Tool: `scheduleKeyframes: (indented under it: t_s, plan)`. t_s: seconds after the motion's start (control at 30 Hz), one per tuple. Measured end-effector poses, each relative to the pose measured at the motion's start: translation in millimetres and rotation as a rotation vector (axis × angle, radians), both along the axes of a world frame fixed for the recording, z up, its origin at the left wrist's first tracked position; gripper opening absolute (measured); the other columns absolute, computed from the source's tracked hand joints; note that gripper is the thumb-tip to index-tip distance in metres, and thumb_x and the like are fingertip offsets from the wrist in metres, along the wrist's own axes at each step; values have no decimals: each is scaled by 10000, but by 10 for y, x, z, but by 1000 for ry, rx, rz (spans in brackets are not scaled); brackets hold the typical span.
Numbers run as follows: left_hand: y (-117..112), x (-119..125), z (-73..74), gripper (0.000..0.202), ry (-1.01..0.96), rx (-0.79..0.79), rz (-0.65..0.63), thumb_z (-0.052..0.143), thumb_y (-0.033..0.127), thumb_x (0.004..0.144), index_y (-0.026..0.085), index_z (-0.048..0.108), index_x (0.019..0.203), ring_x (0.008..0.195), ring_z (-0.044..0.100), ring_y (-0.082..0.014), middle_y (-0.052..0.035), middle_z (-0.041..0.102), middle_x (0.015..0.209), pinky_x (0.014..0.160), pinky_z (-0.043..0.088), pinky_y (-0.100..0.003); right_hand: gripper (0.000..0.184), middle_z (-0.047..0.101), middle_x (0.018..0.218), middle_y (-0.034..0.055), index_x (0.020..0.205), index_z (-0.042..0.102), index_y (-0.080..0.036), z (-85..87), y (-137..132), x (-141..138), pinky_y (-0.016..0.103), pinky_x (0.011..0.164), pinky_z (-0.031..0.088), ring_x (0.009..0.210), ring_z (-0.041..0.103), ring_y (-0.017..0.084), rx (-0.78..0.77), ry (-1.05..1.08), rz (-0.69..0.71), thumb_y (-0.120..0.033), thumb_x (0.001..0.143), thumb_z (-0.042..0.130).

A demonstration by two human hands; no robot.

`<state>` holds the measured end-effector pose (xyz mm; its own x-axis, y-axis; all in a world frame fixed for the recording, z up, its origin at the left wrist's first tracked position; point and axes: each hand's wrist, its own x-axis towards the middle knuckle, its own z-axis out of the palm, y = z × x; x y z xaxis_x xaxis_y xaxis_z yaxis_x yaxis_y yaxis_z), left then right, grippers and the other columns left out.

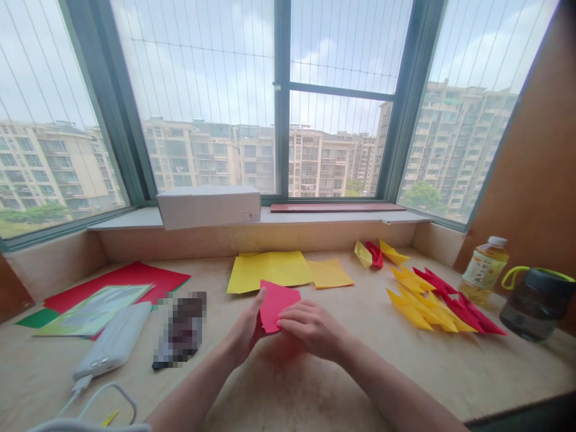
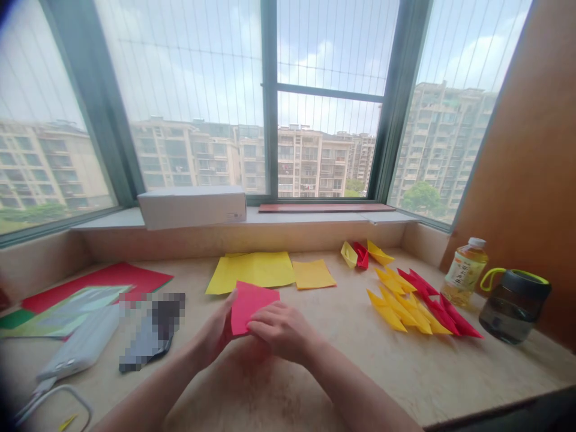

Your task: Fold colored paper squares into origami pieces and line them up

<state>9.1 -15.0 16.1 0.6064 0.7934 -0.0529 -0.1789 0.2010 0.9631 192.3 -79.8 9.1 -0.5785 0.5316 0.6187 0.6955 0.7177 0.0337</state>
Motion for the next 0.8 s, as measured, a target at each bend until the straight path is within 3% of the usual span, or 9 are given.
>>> scheduleKeyframes:
  t_s: [0.07,0.13,0.23,0.37,0.47,0.57,0.67,0.8]
  plan:
    - [27,-24,1,512,-6,80,74,641,581,815,100,684,984,840,712,-261,-141,754,950,733,558,-351,209,751,1092,71,1090,683,-232,-26,-43,-73,337,918,512,1016,688,188,-5,-31,102,-206,988,503]
    - [57,-44,-2,429,22,149,167,731,492,759,100,691,929,814,712,-260,-124,761,902,723,559,-350,205,731,1158,75,1120,683,-237,-37,-76,-53,367,955,503,1072,669,207,-62,-34,103,-274,980,538]
    - [92,-72,7,392,61,216,228,750,443,742,107,708,938,801,715,-263,-109,766,869,710,571,-361,258,667,1286,87,1193,667,-257,-57,-66,79,440,1014,470,1174,612,249,-94,116,-35,-321,965,563]
    - [86,-86,39,395,59,243,132,742,445,760,105,715,959,822,723,-270,-113,771,892,735,585,-381,408,595,1343,154,1313,588,-220,-121,78,252,495,1042,444,1243,548,288,-129,567,-300,-359,930,598]
    - [56,-74,55,394,41,251,99,741,447,771,106,714,967,830,728,-270,-114,775,921,732,588,-368,531,675,1182,152,1301,575,-185,-166,195,309,415,796,565,991,667,270,-389,933,-290,-480,865,643]
    - [37,-58,67,391,45,241,92,729,450,789,111,714,981,822,732,-269,-111,778,923,717,592,-361,436,725,824,71,1070,677,-154,-181,250,330,261,503,487,643,649,183,-609,1069,-193,-529,857,611]
    - [45,-47,76,407,26,225,80,707,458,809,115,713,1028,842,734,-269,-101,781,917,747,594,-363,389,692,696,32,894,700,-150,-175,262,366,215,432,381,537,568,135,-618,1098,-192,-526,832,627]
    - [90,-48,66,421,39,248,92,691,454,815,123,699,1075,844,731,-254,-94,777,927,745,594,-349,408,679,680,18,900,697,-147,-151,265,446,214,426,324,495,499,109,-623,1142,-208,-539,808,632]
